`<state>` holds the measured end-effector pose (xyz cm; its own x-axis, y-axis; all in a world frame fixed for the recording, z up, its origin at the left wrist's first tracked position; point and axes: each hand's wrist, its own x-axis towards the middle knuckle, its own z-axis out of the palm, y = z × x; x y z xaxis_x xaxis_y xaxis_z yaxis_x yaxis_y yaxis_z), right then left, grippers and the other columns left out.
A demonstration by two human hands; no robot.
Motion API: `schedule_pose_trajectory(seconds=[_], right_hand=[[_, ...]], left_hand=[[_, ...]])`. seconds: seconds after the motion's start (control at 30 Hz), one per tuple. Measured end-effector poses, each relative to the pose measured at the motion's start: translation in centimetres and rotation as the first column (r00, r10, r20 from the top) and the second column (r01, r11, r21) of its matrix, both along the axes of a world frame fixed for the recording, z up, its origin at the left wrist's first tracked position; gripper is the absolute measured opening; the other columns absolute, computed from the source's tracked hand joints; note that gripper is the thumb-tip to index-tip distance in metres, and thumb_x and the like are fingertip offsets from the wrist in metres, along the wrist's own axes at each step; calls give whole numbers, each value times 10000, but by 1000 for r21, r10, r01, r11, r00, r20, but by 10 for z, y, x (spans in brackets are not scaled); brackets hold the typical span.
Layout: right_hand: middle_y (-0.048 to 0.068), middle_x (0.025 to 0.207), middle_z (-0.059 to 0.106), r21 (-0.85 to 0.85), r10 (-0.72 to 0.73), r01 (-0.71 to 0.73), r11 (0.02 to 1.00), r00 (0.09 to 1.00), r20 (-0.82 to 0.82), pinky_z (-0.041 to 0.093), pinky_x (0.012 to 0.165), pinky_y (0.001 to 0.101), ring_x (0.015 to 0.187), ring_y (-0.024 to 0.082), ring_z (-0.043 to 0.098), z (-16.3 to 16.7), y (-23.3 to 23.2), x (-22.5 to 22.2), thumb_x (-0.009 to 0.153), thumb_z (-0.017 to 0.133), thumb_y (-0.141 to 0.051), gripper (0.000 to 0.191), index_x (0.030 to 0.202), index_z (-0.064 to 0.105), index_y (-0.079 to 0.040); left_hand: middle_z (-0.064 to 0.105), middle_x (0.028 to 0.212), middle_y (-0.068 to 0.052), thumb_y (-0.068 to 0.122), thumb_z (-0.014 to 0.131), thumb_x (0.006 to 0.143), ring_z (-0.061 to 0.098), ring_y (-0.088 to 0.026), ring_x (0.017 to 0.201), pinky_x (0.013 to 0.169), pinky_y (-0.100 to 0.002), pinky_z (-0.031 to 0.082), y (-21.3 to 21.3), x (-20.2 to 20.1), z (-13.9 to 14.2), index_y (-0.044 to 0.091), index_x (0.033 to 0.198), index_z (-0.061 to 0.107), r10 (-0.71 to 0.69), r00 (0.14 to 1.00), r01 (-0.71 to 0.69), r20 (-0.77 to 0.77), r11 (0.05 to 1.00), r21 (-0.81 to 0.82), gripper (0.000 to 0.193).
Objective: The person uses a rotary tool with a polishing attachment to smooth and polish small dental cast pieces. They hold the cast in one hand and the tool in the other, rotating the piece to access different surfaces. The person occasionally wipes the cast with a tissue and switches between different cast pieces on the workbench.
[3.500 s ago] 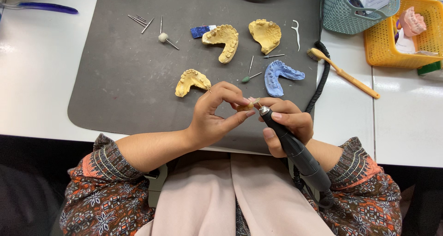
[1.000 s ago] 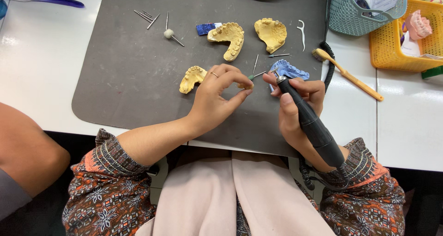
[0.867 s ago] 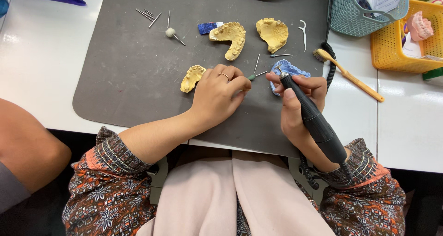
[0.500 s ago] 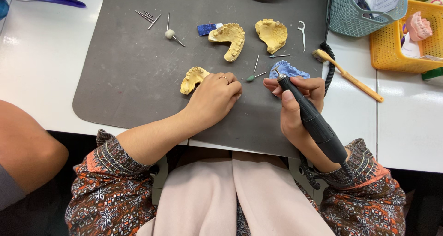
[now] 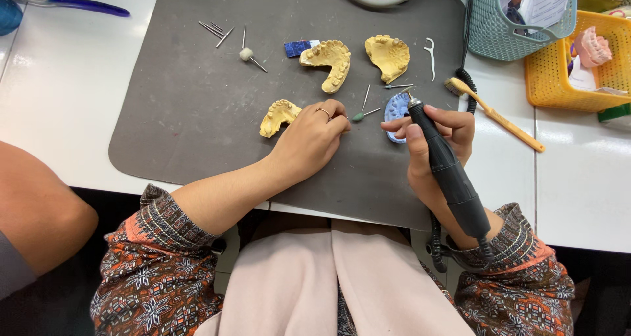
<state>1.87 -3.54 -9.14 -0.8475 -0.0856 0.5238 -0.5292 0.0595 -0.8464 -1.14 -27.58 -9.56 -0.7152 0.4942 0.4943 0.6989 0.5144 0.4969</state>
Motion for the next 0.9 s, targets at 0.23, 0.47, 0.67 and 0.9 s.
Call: schedule_pose_trajectory(seconds=[0.23, 0.47, 0.67, 0.9], right_hand=[[147, 1071, 630, 293, -85, 186, 938, 941, -327, 593, 834, 292, 952, 210, 714, 15, -10, 5, 1065, 704, 44, 335, 1300, 485, -50], [139, 1018, 618, 488, -125, 328, 809, 907, -402, 534, 747, 371, 874, 266, 642, 39, -13, 17, 916, 798, 56, 384, 1256, 664, -60], [122, 1252, 632, 226, 89, -52, 973, 983, -158, 572, 1002, 340, 1135, 246, 670, 41, 6, 8, 1057, 620, 27, 511, 1516, 431, -92], [295, 1522, 483, -457, 794, -654, 603, 431, 430, 375, 1249, 508, 1529, 348, 408, 53, 27, 7, 1082, 471, -467, 754, 1619, 275, 25]], left_hand=[[646, 1109, -108, 152, 741, 886, 625, -304, 1031, 902, -422, 492, 3, 35, 20, 40, 1026, 700, 7, 998, -5, -55, 999, 45, 184], [689, 1045, -76, 350, 680, 980, 641, -141, 953, 856, -304, 547, 31, 73, 27, 21, 1234, 605, -496, 475, 155, 727, 860, 485, 424], [659, 1164, -60, 327, 542, 1104, 606, -121, 1141, 1043, -317, 502, 45, 64, 14, -10, 1410, 471, -747, 290, 163, 598, 655, 738, 461], [638, 1202, -61, 471, 427, 1113, 598, -162, 1200, 1069, -365, 483, 45, 57, 14, 17, 1484, 457, -789, 84, 271, 609, 606, 748, 587]])
